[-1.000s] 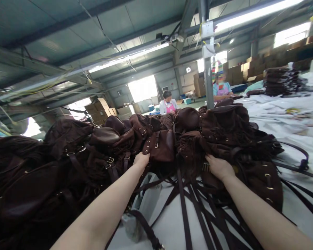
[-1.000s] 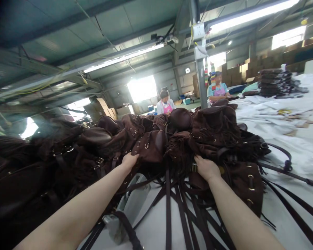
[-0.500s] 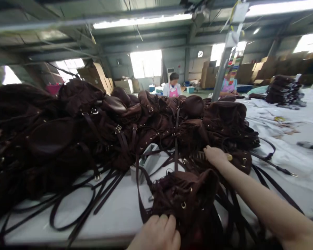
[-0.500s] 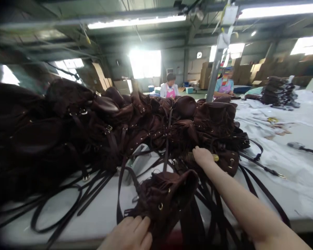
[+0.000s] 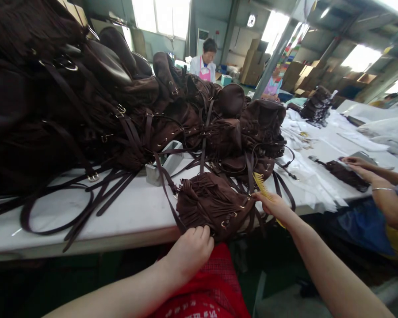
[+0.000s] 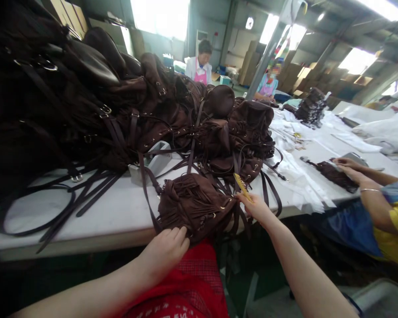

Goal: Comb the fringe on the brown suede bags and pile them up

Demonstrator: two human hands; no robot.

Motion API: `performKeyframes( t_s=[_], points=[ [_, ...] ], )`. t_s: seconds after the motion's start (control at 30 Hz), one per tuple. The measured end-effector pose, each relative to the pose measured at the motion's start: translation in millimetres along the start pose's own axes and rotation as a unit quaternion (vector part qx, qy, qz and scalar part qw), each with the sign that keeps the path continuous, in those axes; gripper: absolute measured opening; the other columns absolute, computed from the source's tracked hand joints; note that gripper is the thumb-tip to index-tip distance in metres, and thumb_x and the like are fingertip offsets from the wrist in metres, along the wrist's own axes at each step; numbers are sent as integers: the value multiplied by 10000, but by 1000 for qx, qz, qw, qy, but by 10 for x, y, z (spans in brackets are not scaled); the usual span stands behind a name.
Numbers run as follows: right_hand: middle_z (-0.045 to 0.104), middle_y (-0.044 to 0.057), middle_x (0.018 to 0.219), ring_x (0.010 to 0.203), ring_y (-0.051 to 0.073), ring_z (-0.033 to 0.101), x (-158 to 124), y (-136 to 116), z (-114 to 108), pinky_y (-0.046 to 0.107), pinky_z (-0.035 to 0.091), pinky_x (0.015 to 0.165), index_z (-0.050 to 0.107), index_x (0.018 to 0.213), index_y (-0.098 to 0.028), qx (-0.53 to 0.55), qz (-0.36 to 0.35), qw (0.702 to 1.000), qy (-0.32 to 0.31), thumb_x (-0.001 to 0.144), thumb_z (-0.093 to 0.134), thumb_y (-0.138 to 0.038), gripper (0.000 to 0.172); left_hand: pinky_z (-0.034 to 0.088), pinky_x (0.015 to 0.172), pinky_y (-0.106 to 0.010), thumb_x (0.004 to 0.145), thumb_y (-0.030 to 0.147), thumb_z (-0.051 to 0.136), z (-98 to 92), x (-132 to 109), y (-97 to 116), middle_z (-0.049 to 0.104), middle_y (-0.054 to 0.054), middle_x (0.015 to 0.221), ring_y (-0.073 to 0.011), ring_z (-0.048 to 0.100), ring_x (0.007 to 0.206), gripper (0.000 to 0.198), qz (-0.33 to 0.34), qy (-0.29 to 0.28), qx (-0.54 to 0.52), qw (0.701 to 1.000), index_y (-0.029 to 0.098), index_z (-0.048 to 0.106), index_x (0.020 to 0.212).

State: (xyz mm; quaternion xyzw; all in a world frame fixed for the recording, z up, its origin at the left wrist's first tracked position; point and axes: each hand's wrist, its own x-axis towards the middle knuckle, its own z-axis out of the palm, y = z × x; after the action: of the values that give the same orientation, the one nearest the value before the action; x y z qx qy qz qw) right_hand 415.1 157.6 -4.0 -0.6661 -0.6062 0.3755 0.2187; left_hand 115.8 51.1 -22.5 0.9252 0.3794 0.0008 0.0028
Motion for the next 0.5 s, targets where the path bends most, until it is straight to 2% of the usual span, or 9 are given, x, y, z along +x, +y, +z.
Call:
performKeyframes(
  t_s=[0.1,0.17,0.27,0.37,0.43,0.5],
  points=[
    [690,54,812,636,156,592,-127,-29,-10,225,389,472,675,963,-152,-7,-4,1000,-2,779,575,-555,454,448,638,-340,864,112,493,41,-26,-37,605,-100,920,-228,572,811,90,8,-3,-9,1000,138,579,873],
    [688,64,872,762,194,622,-167,-101,-44,230,429,518,663,1022,-158,-5,-4,1000,-20,760,607,-550,475,440,645,-342,869,118,491,65,-75,-97,611,-103,959,-227,570,819,94,13,2,-2,1000,142,581,879],
    [674,56,815,709,181,608,-231,-256,14,244,442,539,660,1004,-153,12,-24,999,-25,750,621,-559,480,432,676,-343,871,119,494,109,-201,-219,619,-116,1050,-221,575,843,97,23,16,8,1000,142,585,897],
    [659,33,797,634,148,571,-330,-427,275,263,454,578,653,999,-167,-13,-93,995,-25,712,682,-518,454,422,705,-336,871,113,497,143,-357,-306,631,-119,1083,-214,581,866,101,31,49,11,998,145,591,891],
    [657,43,909,727,170,590,-389,-518,538,291,480,658,618,1095,-189,-51,-149,986,-47,685,716,-501,525,419,713,-339,882,117,472,128,-464,-320,646,-112,1075,-214,588,861,129,36,89,17,995,153,595,865],
    [629,70,1049,896,217,588,-411,-568,828,338,484,775,553,1211,-200,-86,-187,978,-48,638,756,-491,675,418,718,-345,897,125,431,65,-574,-304,660,-100,1062,-214,594,845,180,43,134,21,990,163,598,840]
  ],
)
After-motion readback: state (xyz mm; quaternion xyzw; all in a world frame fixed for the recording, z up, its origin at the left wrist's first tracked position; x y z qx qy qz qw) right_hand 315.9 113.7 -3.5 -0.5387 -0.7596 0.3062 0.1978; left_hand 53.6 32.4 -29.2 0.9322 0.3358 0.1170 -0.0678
